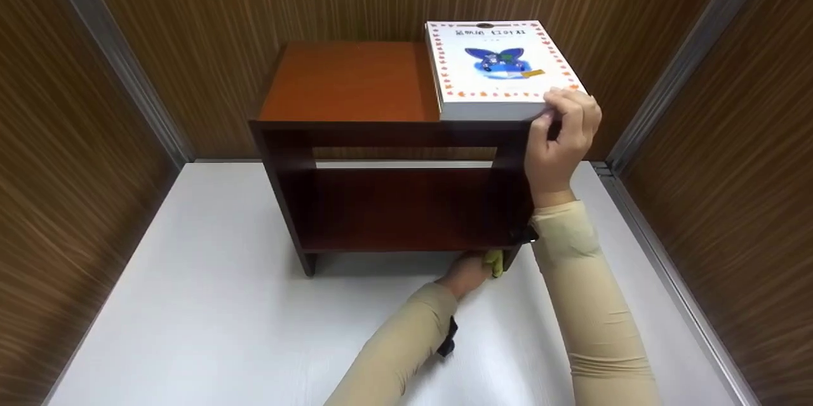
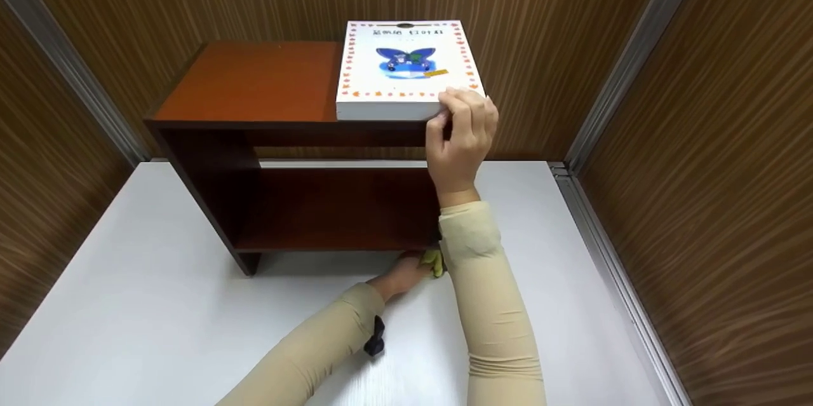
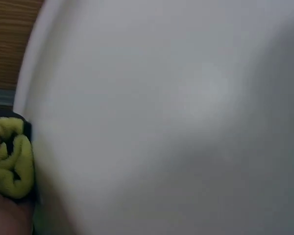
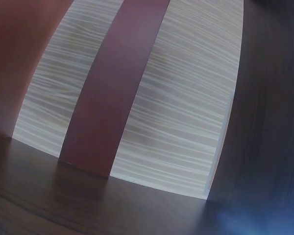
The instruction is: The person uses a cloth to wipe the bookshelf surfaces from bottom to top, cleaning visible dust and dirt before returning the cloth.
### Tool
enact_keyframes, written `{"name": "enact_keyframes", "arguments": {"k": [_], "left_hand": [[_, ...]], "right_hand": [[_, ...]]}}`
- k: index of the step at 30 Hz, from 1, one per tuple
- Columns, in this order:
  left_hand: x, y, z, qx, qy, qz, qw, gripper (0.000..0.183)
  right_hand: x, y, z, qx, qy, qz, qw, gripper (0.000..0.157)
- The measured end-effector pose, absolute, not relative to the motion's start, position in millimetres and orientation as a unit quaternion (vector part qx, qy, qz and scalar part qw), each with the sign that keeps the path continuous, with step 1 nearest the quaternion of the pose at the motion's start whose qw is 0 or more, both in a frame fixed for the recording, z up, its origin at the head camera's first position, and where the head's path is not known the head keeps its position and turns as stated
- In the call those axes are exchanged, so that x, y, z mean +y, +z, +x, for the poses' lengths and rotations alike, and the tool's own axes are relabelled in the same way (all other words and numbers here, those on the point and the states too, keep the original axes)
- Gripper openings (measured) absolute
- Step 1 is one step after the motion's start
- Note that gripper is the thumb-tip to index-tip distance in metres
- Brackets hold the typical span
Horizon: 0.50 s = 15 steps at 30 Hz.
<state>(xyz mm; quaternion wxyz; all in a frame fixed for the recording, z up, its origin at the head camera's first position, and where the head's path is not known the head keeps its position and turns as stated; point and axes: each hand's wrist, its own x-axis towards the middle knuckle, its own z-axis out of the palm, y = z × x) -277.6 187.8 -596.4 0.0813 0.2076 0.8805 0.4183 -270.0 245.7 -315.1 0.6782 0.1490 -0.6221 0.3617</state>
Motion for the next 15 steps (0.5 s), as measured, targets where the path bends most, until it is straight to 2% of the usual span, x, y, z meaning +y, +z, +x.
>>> {"name": "enact_keyframes", "arguments": {"k": [4,7,11,13,15], "left_hand": [[182.4,-598.8,-273.5,0.897,0.369,0.233,0.061,0.007],[180.3,-598.9,-266.1,0.923,0.277,0.267,0.025,0.007],[176.6,-596.8,-258.7,0.937,0.181,0.297,-0.027,0.021],[175.6,-594.7,-260.0,0.935,0.208,0.286,-0.024,0.016],[175.3,-592.0,-263.9,0.921,0.295,0.253,0.01,0.013]], "right_hand": [[243.7,-314.5,-269.3,-0.621,0.365,0.147,0.677,0.017],[242.0,-313.5,-267.9,-0.621,0.364,0.151,0.677,0.016],[240.4,-310.5,-267.0,-0.616,0.364,0.162,0.679,0.016],[240.5,-309.2,-267.5,-0.613,0.365,0.166,0.681,0.016],[240.8,-308.7,-267.9,-0.611,0.365,0.167,0.682,0.015]]}}
